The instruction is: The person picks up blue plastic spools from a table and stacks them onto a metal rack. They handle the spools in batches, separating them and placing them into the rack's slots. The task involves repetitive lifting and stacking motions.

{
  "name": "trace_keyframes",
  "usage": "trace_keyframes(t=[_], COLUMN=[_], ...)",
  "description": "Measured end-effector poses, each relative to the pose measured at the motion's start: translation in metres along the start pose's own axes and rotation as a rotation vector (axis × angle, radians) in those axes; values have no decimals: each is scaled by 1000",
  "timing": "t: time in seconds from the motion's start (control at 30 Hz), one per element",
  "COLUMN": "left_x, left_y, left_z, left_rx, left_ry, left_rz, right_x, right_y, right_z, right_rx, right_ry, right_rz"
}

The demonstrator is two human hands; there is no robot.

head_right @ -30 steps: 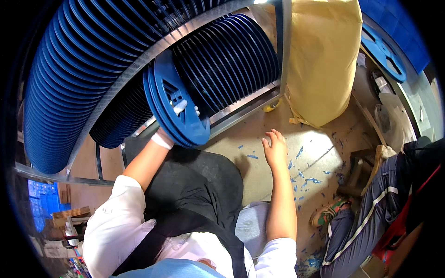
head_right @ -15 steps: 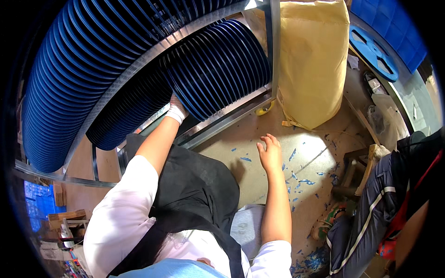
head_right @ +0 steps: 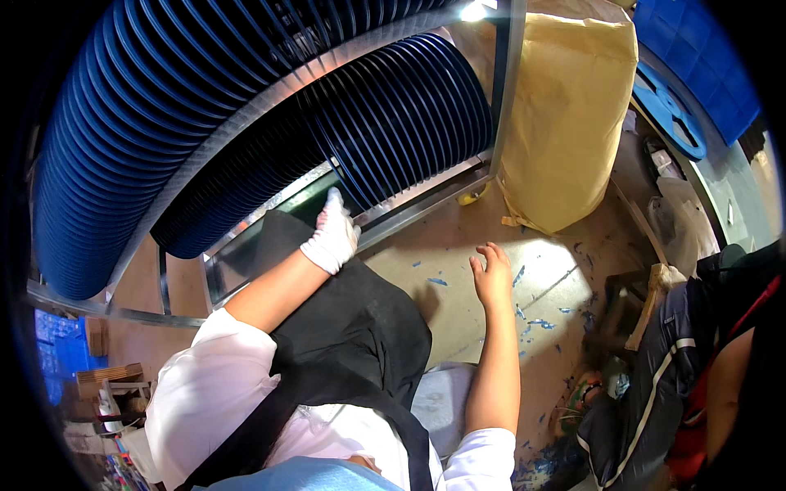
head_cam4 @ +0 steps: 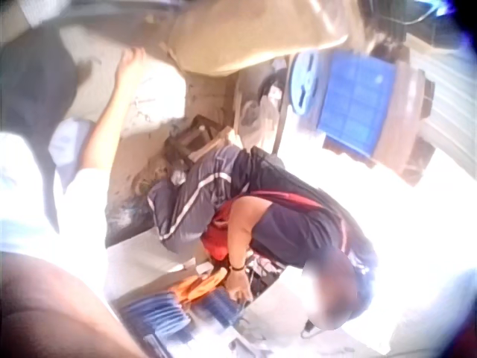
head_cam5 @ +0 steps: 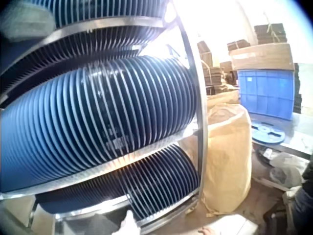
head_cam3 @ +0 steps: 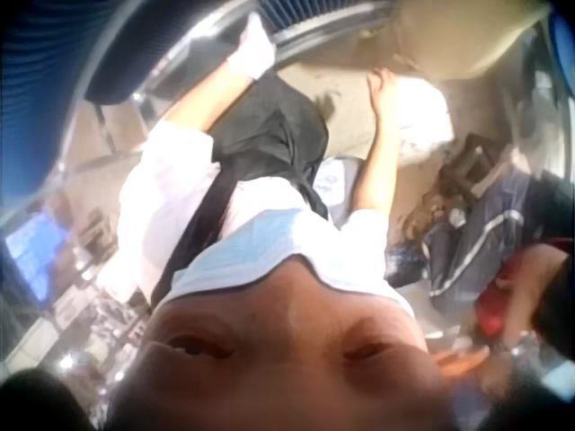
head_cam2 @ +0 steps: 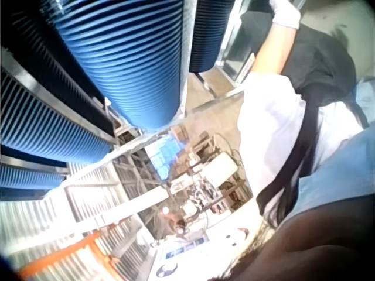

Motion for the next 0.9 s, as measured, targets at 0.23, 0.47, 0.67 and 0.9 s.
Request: trace_keyframes(t=[0.23,0.47,0.67,0.9], left_x=[47,98,83,47], left_y=[-97,-88,-106,-131], left_z=[3,16,5,-3], left_rx=[-87,67,-67,-31], left_ry=[13,-103,115,76], left_rz=[-195,-22,-337,-467], right_x=[-9,-7,-2,39], right_y=[8,52,145,274], right_z=[10,-6,-26,-50], right_rx=[-60,-114,61,-98], right_ry=[-27,-9,-4,-257], right_rz=[-7,48,339,676])
Point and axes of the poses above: each hand's wrist, its own x-axis towards the middle knuckle, its own z-axis out of the back of the hand, y = z × x, the point moved 9 cm from there along x, towards the middle knuckle, and after that the axes turned 15 degrees about y, right-handed, at the moved point
